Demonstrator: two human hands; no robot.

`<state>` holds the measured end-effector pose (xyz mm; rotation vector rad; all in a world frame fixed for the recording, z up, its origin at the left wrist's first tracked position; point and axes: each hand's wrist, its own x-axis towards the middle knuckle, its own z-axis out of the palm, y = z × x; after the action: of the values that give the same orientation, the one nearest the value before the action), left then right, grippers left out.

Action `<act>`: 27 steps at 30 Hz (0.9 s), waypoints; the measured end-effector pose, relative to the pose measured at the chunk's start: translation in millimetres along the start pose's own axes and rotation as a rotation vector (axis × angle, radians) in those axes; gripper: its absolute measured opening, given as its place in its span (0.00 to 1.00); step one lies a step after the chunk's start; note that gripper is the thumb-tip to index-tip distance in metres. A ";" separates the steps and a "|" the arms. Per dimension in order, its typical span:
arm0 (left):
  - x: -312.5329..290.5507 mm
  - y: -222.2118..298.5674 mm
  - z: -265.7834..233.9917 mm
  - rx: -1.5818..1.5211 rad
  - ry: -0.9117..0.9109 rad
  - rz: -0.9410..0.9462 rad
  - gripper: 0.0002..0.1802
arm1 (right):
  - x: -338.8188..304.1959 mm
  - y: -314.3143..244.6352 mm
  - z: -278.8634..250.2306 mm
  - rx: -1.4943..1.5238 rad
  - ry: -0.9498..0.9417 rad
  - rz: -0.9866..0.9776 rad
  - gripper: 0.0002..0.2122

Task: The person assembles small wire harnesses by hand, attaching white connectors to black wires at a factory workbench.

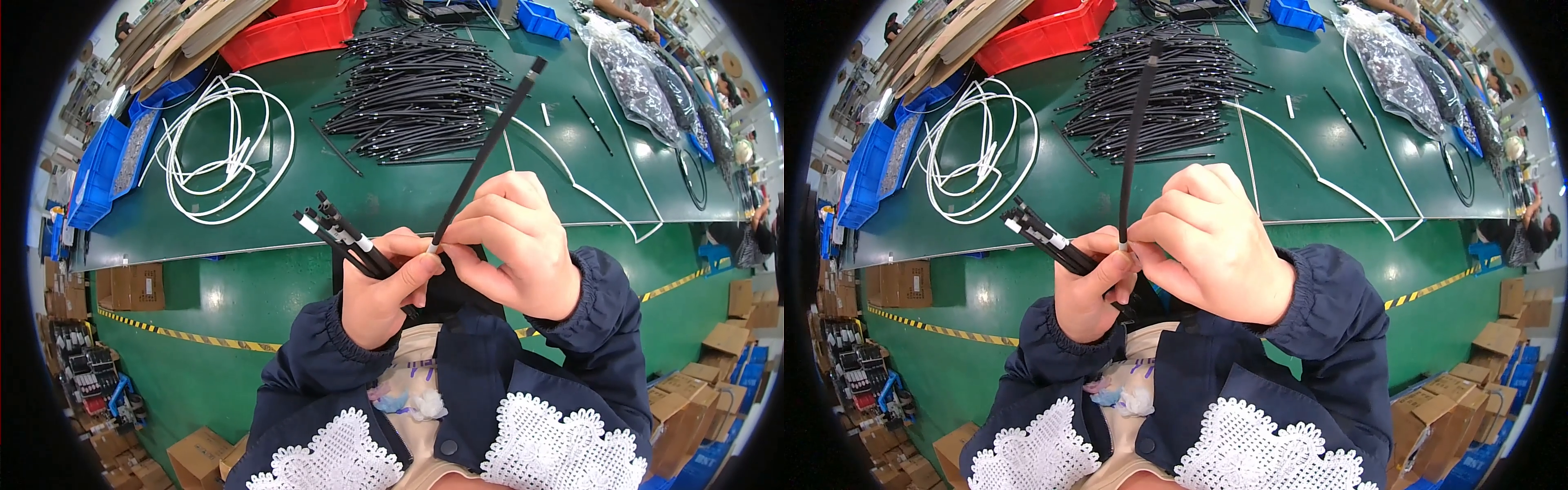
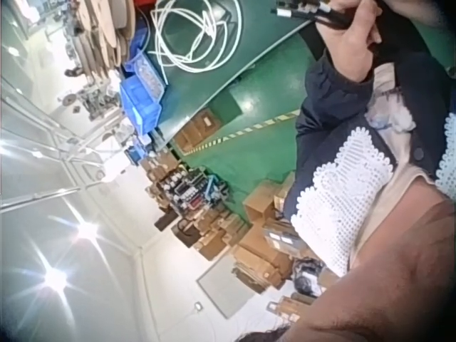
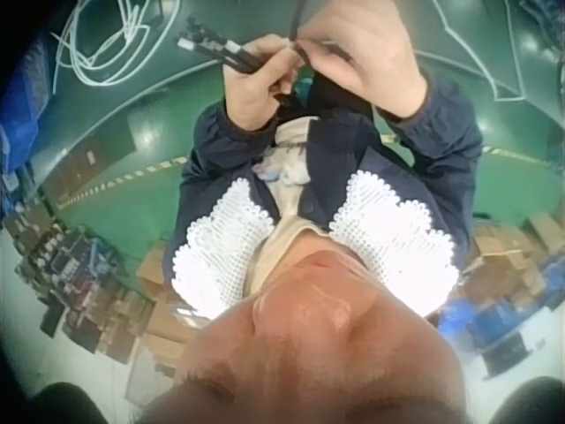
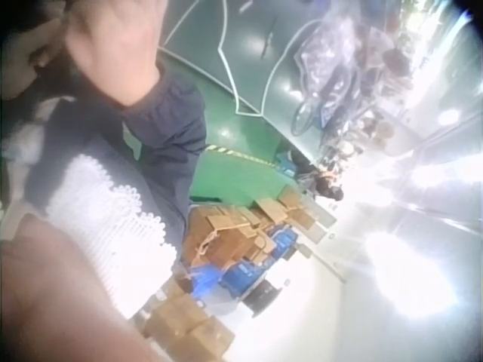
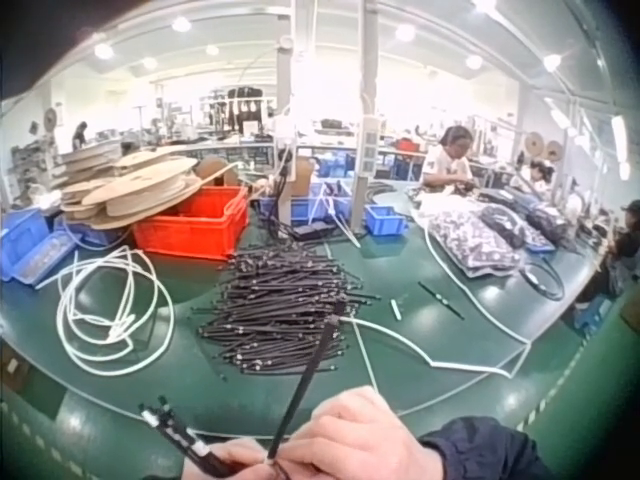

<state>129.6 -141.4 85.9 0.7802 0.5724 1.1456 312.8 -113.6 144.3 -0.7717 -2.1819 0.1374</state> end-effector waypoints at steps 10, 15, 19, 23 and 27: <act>-1.0 1.4 -0.9 0.123 -0.050 0.105 0.07 | -3.7 0.7 8.7 -0.158 0.086 -0.161 0.15; -0.1 -0.5 -1.7 0.015 -0.067 0.047 0.05 | -4.5 1.1 14.0 -0.113 0.117 -0.135 0.15; 1.3 -2.7 -1.8 -0.119 -0.083 -0.016 0.05 | -4.9 2.3 11.3 0.013 0.075 -0.039 0.14; 3.2 -8.4 -7.0 -0.136 -0.111 -0.023 0.05 | -4.3 1.4 9.5 0.076 0.075 0.028 0.13; 2.7 -8.0 -5.3 -0.052 -0.130 0.103 0.05 | -4.6 -1.2 8.5 0.126 0.044 0.015 0.13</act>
<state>131.1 -139.2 76.3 0.8400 0.3967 1.1898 308.3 -115.9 135.9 -0.7135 -2.1041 0.2607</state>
